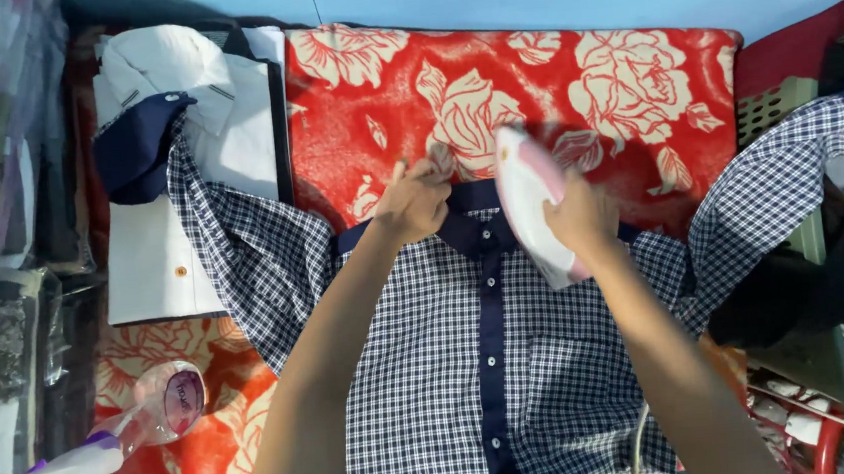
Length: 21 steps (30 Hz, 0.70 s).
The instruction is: The person irons a checkered shirt laid out on a floral-patterned surface. They use a pink iron to smooth the front, collar, and back of the shirt, then fold it neatly.
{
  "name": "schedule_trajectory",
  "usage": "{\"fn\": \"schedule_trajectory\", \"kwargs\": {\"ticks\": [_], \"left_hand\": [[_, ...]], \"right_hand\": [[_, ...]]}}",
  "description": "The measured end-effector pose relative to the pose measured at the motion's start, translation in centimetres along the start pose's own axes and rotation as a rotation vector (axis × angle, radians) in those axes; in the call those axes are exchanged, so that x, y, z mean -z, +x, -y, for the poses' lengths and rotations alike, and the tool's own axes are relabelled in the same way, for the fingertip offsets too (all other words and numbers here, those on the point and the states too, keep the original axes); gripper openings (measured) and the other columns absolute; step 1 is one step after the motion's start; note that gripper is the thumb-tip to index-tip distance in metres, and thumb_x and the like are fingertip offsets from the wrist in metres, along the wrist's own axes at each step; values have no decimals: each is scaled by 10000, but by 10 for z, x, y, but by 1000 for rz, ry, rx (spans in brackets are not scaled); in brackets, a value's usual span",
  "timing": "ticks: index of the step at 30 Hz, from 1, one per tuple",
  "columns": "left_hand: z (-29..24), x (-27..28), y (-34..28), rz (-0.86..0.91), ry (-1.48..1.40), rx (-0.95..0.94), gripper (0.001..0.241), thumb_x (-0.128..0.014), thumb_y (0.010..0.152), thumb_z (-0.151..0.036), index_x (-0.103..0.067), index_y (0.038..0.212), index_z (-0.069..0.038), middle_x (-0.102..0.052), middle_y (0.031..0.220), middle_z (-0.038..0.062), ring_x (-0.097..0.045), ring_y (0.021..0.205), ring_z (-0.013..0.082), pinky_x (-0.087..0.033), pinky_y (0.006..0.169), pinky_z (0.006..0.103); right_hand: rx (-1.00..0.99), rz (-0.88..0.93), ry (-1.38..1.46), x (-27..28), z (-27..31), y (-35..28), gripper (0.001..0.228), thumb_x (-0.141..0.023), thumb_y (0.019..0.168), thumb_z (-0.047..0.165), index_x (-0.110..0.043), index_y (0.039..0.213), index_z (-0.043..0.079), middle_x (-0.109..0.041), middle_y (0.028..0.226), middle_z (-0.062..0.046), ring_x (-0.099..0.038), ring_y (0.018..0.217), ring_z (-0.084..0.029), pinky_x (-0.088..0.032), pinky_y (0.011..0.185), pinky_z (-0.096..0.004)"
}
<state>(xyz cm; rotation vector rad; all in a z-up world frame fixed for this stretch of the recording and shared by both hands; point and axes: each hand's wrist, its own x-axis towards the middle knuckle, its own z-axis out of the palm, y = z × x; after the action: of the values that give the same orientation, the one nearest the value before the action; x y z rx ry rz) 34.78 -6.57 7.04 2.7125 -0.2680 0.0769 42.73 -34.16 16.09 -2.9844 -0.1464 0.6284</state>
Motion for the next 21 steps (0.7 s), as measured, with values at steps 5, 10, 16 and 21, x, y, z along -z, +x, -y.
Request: {"fn": "schedule_trajectory", "kwargs": {"ticks": [5, 10, 16, 21], "left_hand": [[19, -27, 10, -24, 126, -137, 443, -543, 932, -619, -700, 851, -213, -676, 1071, -33, -490, 1203, 200, -239, 1139, 510], [26, -28, 14, -139, 194, -165, 561, -524, 901, -751, -598, 876, -195, -508, 1122, -11, -375, 1238, 241, -224, 1115, 523], [-16, -6, -23, -207, 131, 444, 716, -679, 782, -719, -552, 1241, -184, -533, 1185, 26, -527, 1193, 260, -328, 1077, 614], [-8, -11, -99, -291, 206, 678, 437, -435, 1050, -622, -601, 1118, -224, -556, 1124, -1, -515, 1140, 218, -273, 1035, 537]], "right_hand": [[-89, 29, 11, 2, 9, -15, 494, -621, 910, 389, -558, 1357, 187, -721, 1131, -245, -672, 1129, -482, -534, 958, -587], [-86, 37, 49, 9, 15, -19, 495, -618, 887, 360, -567, 1356, 213, -716, 1130, -233, -669, 1136, -478, -539, 948, -581], [-141, -58, 131, 3, 3, 0, 451, -604, 881, 335, -566, 1286, 141, -704, 1055, -249, -674, 1082, -489, -541, 894, -587], [340, -146, 127, 24, -1, -25, 381, -757, 794, 304, -679, 1097, 86, -735, 953, -263, -695, 976, -506, -550, 798, -612]]}}
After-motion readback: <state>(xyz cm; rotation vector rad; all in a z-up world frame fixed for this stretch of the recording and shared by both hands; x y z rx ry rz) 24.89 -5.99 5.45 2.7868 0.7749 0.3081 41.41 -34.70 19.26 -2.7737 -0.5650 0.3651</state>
